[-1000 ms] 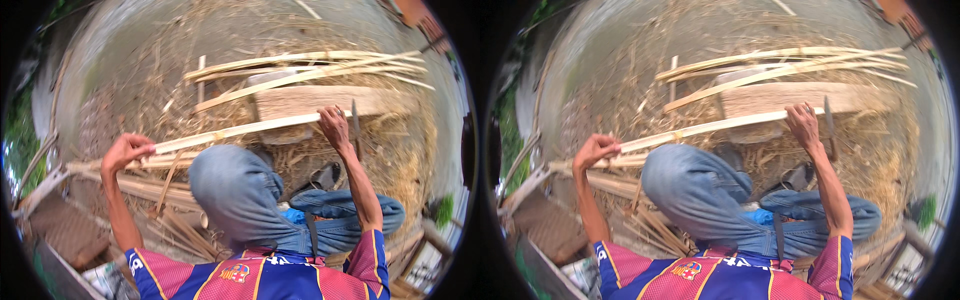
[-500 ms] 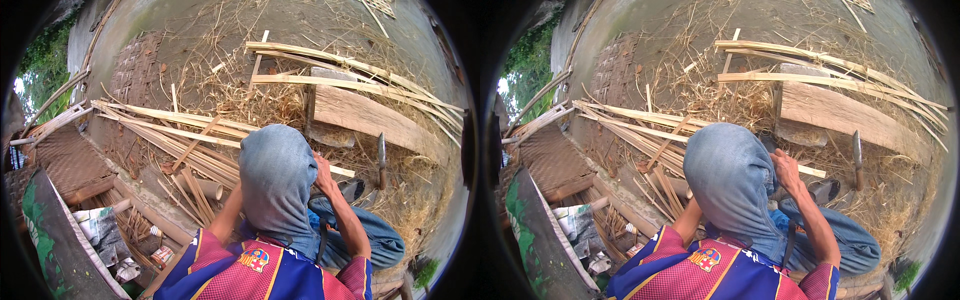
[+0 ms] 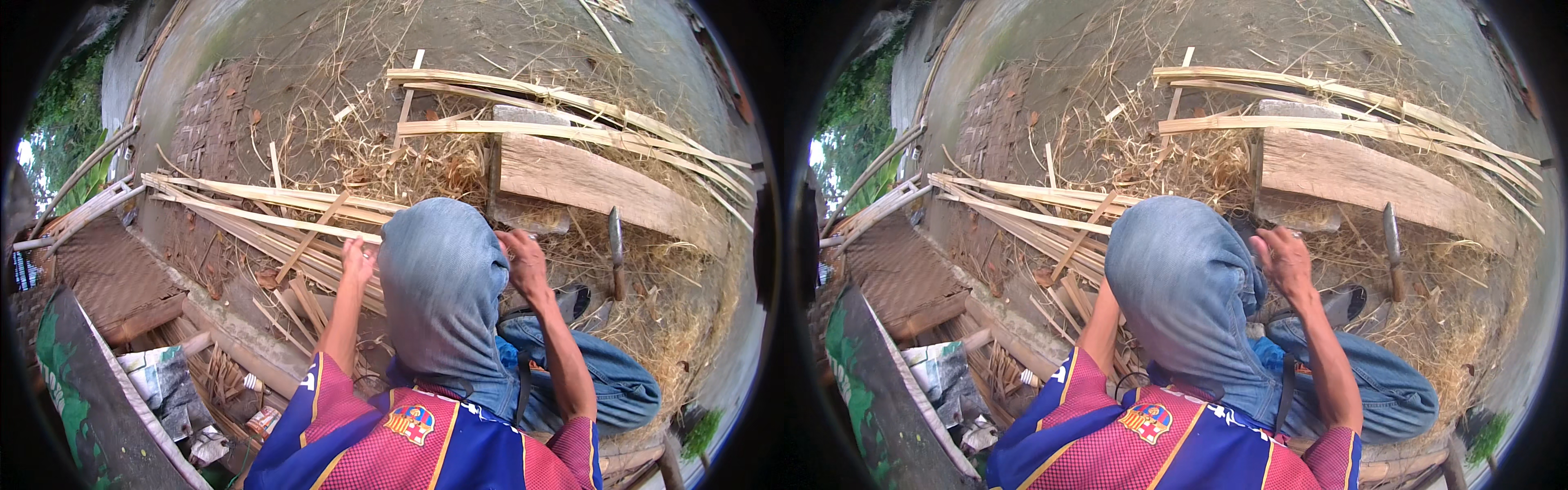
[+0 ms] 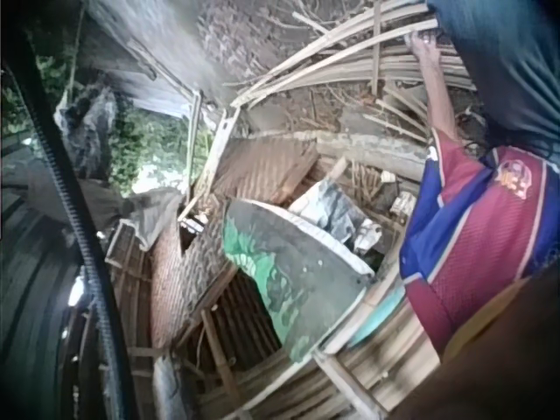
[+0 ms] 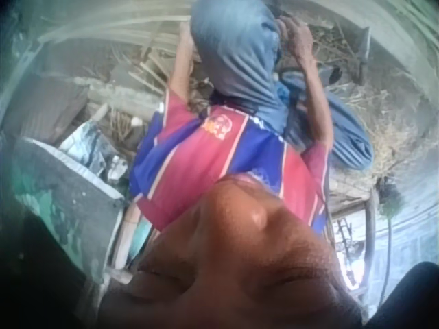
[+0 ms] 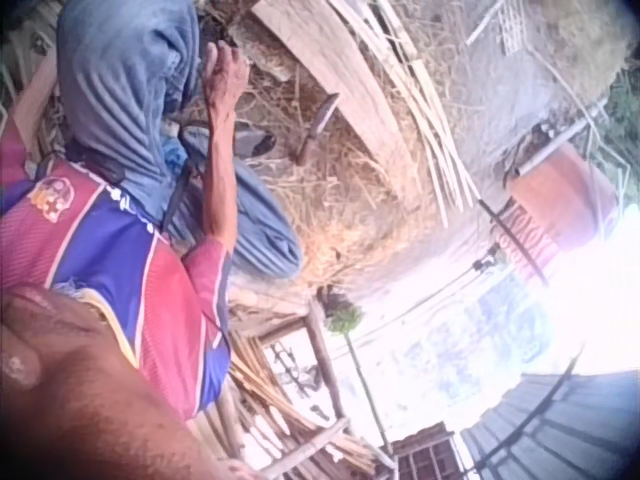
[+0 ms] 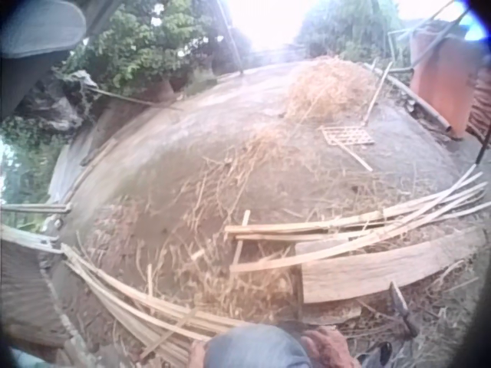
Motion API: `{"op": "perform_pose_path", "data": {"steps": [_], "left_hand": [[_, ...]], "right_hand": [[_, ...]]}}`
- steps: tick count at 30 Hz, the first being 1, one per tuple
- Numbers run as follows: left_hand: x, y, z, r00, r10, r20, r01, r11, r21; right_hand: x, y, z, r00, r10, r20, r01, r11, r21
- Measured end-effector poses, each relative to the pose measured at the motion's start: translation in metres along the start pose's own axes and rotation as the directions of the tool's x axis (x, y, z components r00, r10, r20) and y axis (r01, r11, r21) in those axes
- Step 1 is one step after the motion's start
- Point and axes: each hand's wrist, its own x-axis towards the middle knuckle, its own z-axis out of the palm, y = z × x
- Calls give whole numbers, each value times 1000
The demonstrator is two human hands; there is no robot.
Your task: The person sits on the ground and uses a machete to split bamboo strips into thinner pieces. They repeatedly strike the bamboo against a wooden block, separating the material into long, thin slats.
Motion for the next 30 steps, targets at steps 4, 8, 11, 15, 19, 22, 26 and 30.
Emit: {"op": "perform_pose_path", "data": {"steps": [4,8,11,15,19,22,26,30], "left_hand": [[38,26,-18,992,-2,-129,15,995,100],[91,39,-146,948,120,-296,-165,977,-133],[97,37,-114,947,-23,-320,67,990,127],[69,78,-103,863,139,-486,85,908,411],[60,86,-57,667,636,-388,65,469,881],[62,86,32,620,775,120,-326,115,938],[3,104,216,290,532,795,-839,-258,479],[-23,109,329,147,312,939,-806,-513,297]], "right_hand": [[-16,40,-29,976,203,-75,-199,978,61],[-12,47,-51,963,257,-77,-246,961,123],[-27,88,-73,930,294,-220,-301,954,3],[-36,110,-114,771,293,-565,-351,936,6],[-56,140,-139,630,386,-674,-650,737,-185],[-75,169,-123,591,486,-644,-782,540,-311],[-87,172,-109,502,762,-408,-864,466,-191],[-128,230,-77,646,424,-635,-712,635,-300]]}}
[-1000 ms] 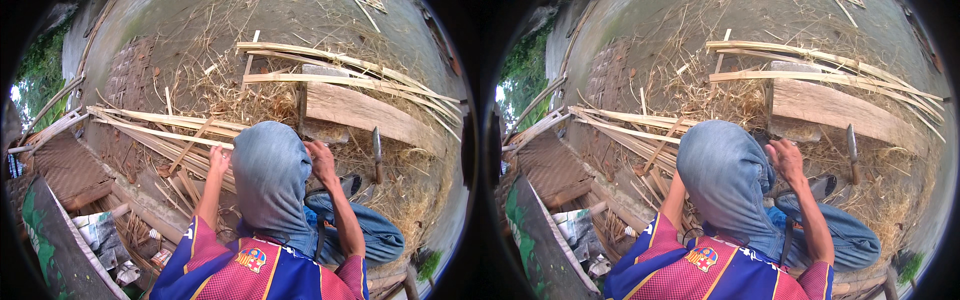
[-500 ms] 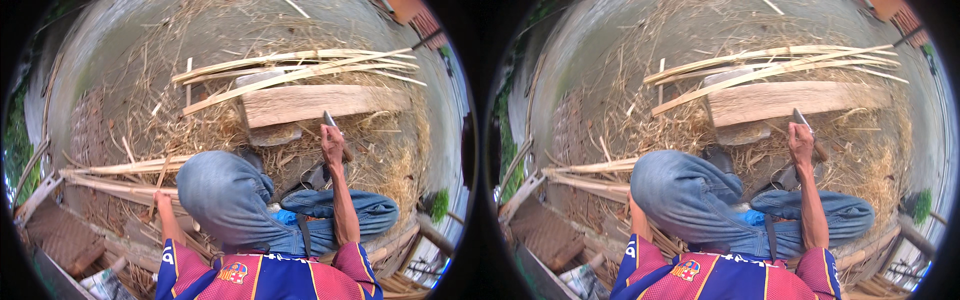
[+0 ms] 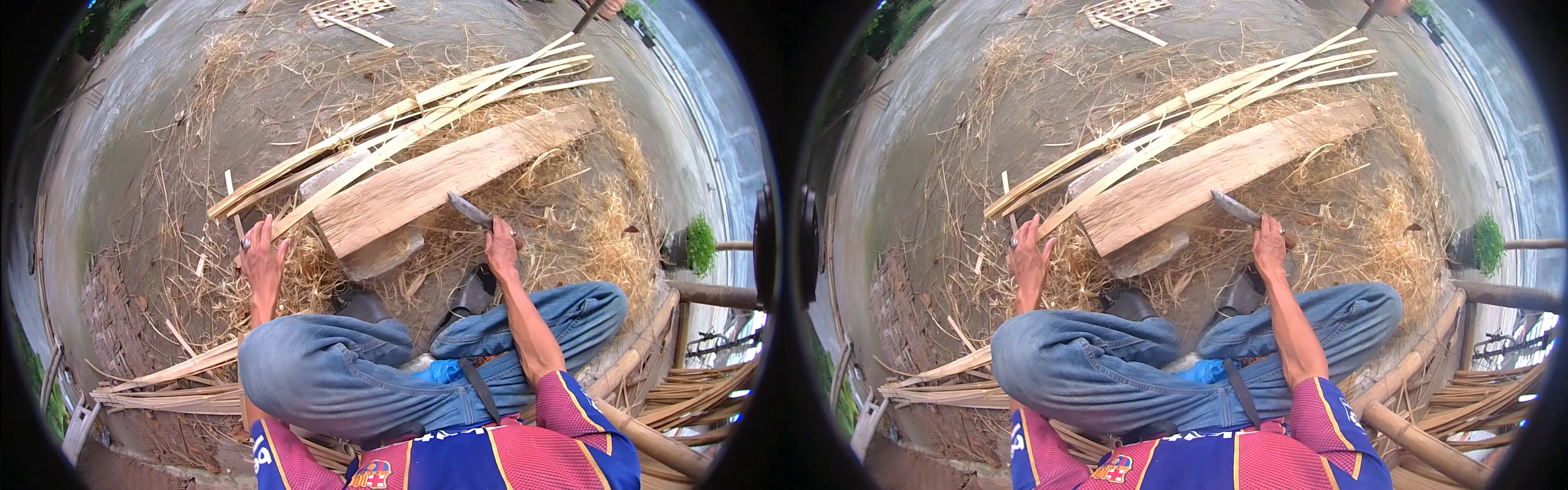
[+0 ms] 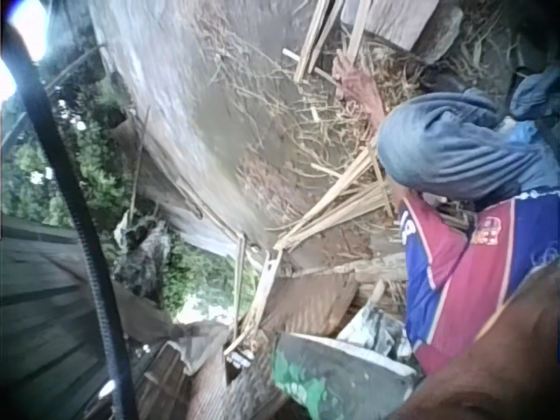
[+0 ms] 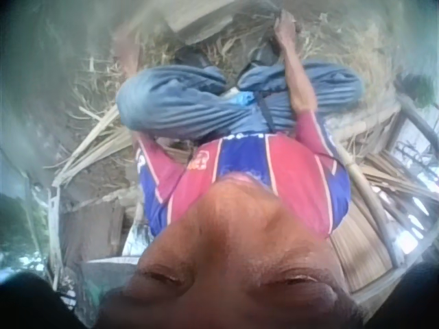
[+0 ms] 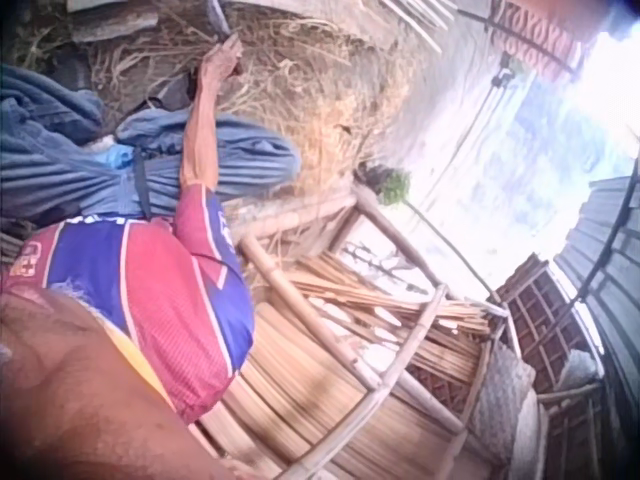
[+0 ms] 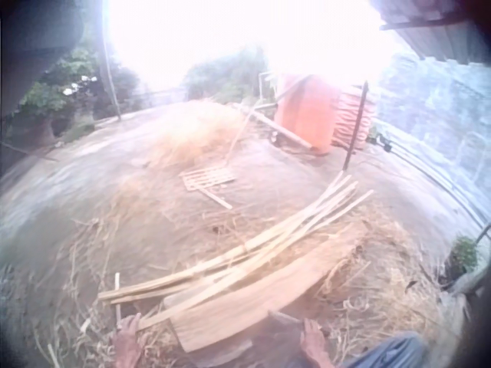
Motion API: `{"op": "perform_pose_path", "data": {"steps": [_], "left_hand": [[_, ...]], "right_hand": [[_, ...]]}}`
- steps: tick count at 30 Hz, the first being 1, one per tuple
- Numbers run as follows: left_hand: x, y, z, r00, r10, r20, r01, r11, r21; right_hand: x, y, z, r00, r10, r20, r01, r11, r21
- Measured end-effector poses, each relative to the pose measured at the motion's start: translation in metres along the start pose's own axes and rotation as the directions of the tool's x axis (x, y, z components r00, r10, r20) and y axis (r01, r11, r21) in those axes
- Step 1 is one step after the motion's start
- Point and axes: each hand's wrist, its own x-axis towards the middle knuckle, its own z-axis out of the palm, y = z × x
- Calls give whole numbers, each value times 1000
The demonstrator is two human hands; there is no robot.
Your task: The person sits on the ground and uses a machete to split bamboo strips into thinner pieces. They repeatedly strike the bamboo against a wooden block, separating the material into long, thin slats.
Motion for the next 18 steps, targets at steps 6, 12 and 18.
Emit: {"op": "perform_pose_path", "data": {"steps": [6,12,18], "left_hand": [[26,-16,4,968,6,250,14,997,-79],[52,0,-39,922,-30,386,72,993,-94],[66,30,-88,865,-15,501,195,931,-308]], "right_hand": [[4,11,-8,990,57,133,-64,997,48],[-2,-14,-22,988,32,150,-35,999,16],[14,-34,-37,983,182,31,-180,902,393]]}}
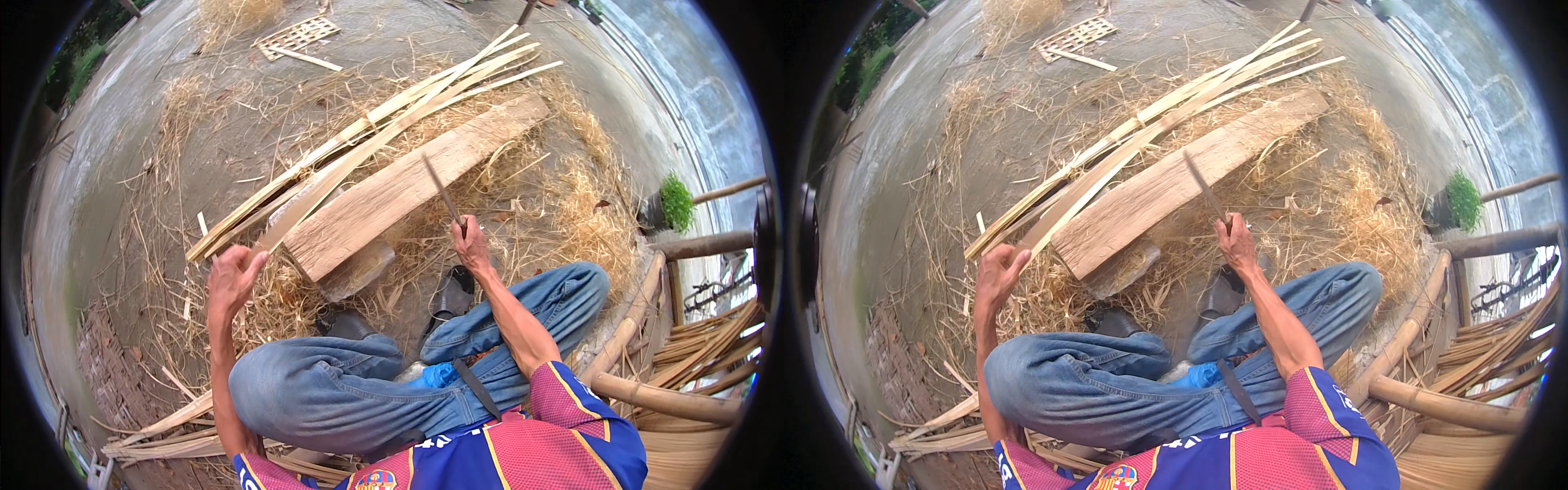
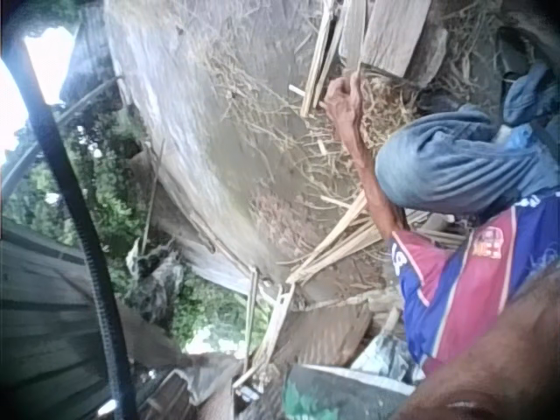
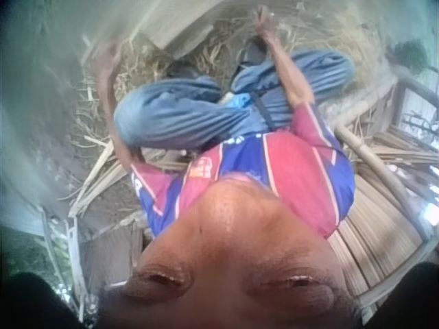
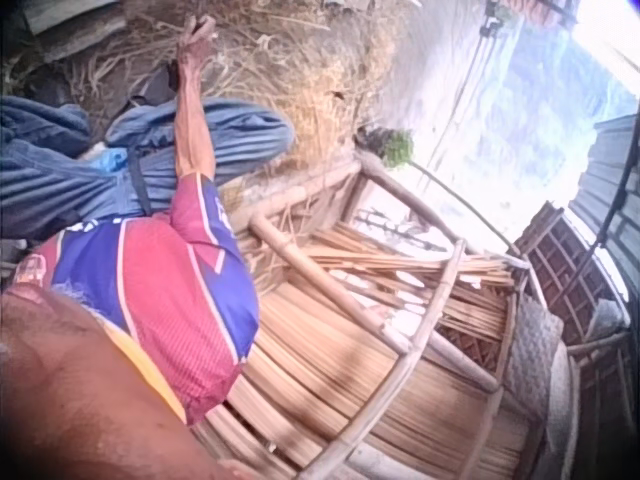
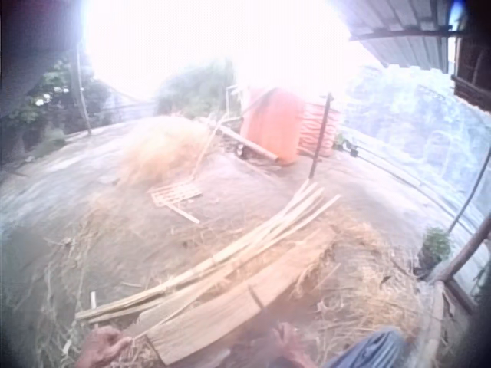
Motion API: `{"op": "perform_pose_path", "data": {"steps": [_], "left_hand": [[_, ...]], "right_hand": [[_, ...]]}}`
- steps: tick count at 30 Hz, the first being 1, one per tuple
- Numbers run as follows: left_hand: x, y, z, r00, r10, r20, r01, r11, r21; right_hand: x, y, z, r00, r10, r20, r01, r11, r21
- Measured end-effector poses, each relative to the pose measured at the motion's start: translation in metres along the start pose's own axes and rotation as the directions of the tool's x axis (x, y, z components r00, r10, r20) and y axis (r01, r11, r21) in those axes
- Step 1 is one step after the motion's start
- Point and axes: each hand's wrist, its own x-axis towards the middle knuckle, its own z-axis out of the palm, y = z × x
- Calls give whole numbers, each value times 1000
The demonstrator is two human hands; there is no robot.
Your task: The person sits on the ground and uses a machete to split bamboo strips into thinner pieces. They repeatedly strike the bamboo against a wooden block, separating the material into long, thin slats.
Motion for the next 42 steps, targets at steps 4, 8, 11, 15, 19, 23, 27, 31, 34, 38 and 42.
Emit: {"op": "perform_pose_path", "data": {"steps": [4,8,11,15,19,23,27,31,34,38,42], "left_hand": [[-17,13,50,945,10,327,129,906,-403],[-20,-26,113,934,62,352,111,886,-451],[-26,-9,126,909,-43,415,229,883,-411],[-39,-12,110,726,-73,683,469,779,-416],[-56,-22,98,719,-153,678,531,750,-393],[-49,-16,121,859,-112,500,353,837,-418],[-73,-28,104,795,-148,589,448,798,-404],[-73,-19,106,839,-162,520,410,817,-407],[-77,-21,103,854,-127,505,343,866,-363],[-136,-71,60,723,-279,632,611,685,-397],[-197,-126,21,635,-409,656,712,640,-290]], "right_hand": [[17,-32,-19,987,50,-150,-31,992,121],[37,-66,-29,1000,6,-7,-7,993,-120],[46,-48,-24,989,-91,117,129,923,-364],[51,-9,-11,973,75,218,14,924,-381],[29,-68,9,832,152,534,-67,982,-175],[-59,-161,20,572,-194,797,287,958,27],[-15,-75,4,833,10,554,-52,997,61],[48,-64,-12,815,335,472,-267,941,-207],[-4,-101,-6,621,-133,772,423,886,-188],[66,24,-22,943,-117,312,260,844,-468],[40,-36,-15,875,-7,484,110,977,-184]]}}
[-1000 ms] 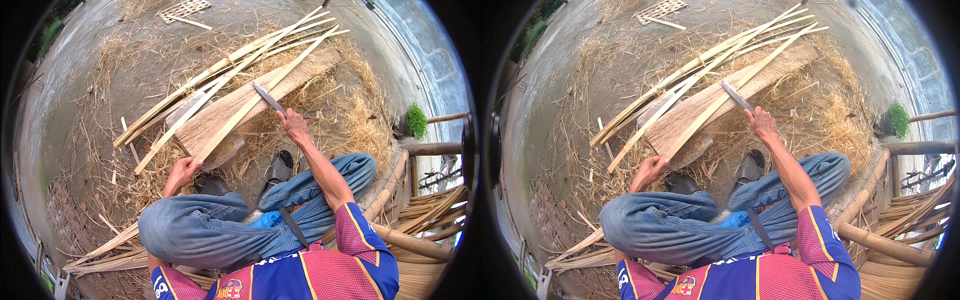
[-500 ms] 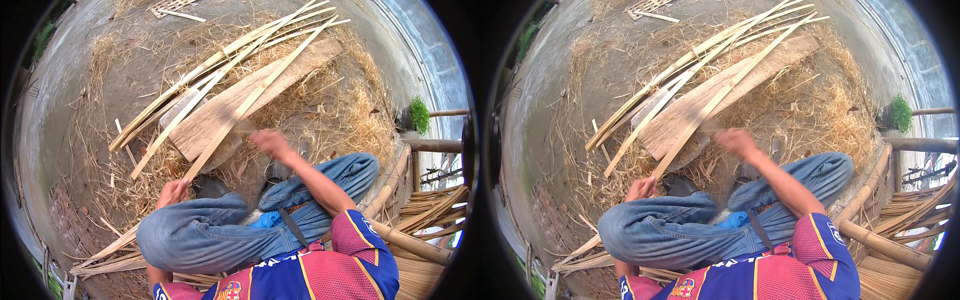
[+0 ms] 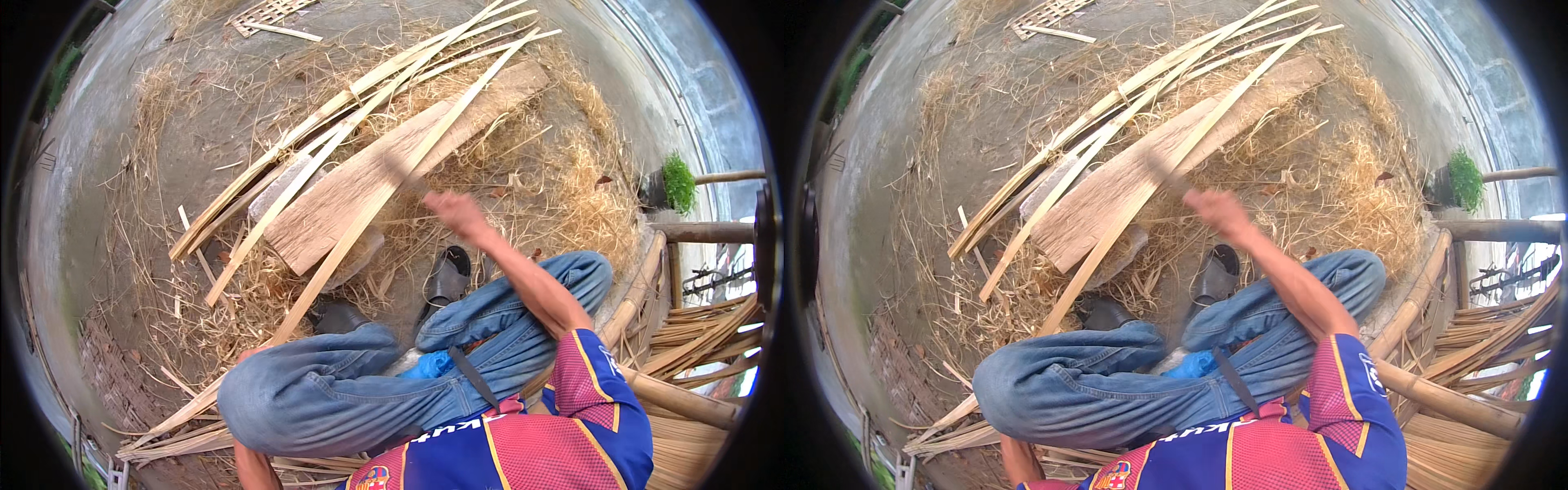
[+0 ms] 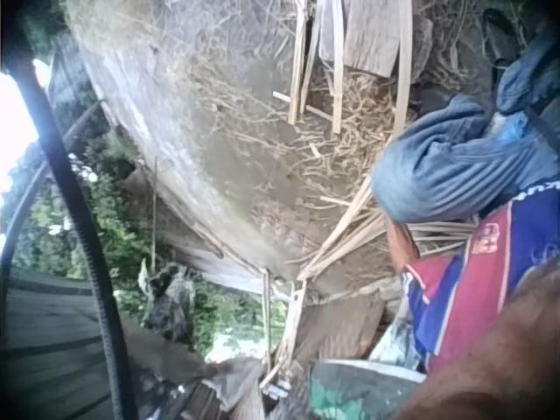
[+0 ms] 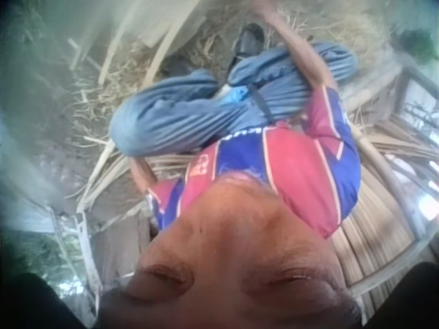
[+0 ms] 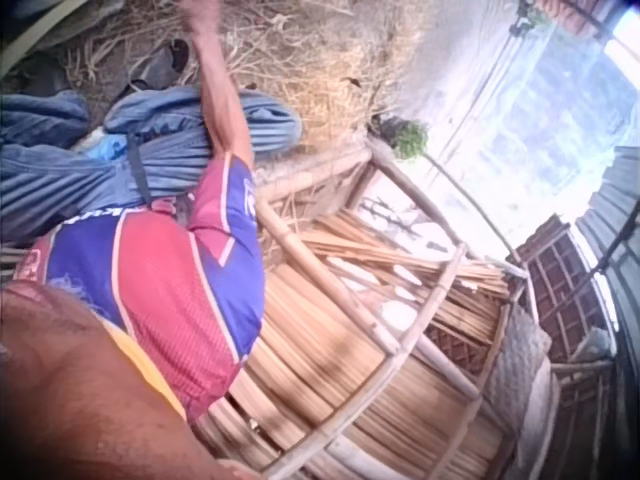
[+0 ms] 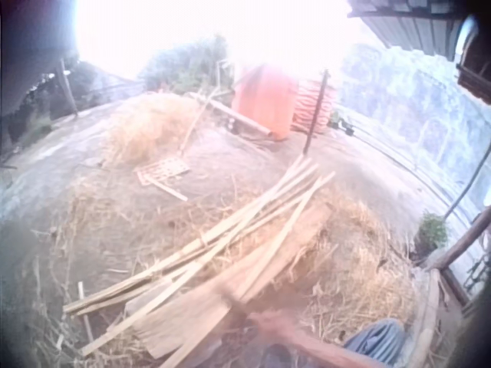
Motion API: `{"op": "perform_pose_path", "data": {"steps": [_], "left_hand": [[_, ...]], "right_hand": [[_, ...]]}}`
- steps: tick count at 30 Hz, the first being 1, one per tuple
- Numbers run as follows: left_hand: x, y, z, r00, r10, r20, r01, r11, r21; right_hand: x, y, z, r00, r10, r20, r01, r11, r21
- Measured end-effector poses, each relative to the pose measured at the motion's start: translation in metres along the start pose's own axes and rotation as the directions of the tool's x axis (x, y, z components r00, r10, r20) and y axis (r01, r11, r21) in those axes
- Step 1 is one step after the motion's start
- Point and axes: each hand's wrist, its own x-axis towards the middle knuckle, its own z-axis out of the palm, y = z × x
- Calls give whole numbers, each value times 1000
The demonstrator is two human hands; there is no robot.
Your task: The person sits on the ground and uses a machete to split bamboo strips into thinner pieces. They repeatedly strike the bamboo against a wooden block, separating the material into long, thin slats.
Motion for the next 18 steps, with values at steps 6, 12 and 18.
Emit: {"op": "perform_pose_path", "data": {"steps": [6,12,18], "left_hand": [[-17,-44,-43,993,-115,19,114,993,30],[-24,-57,-69,990,-138,29,135,987,88],[-28,-112,-94,980,-197,-13,198,980,33]], "right_hand": [[9,6,-28,954,300,-16,-281,909,307],[12,43,-2,966,-173,-190,161,984,-76],[17,-8,-29,997,-68,-26,67,997,-24]]}}
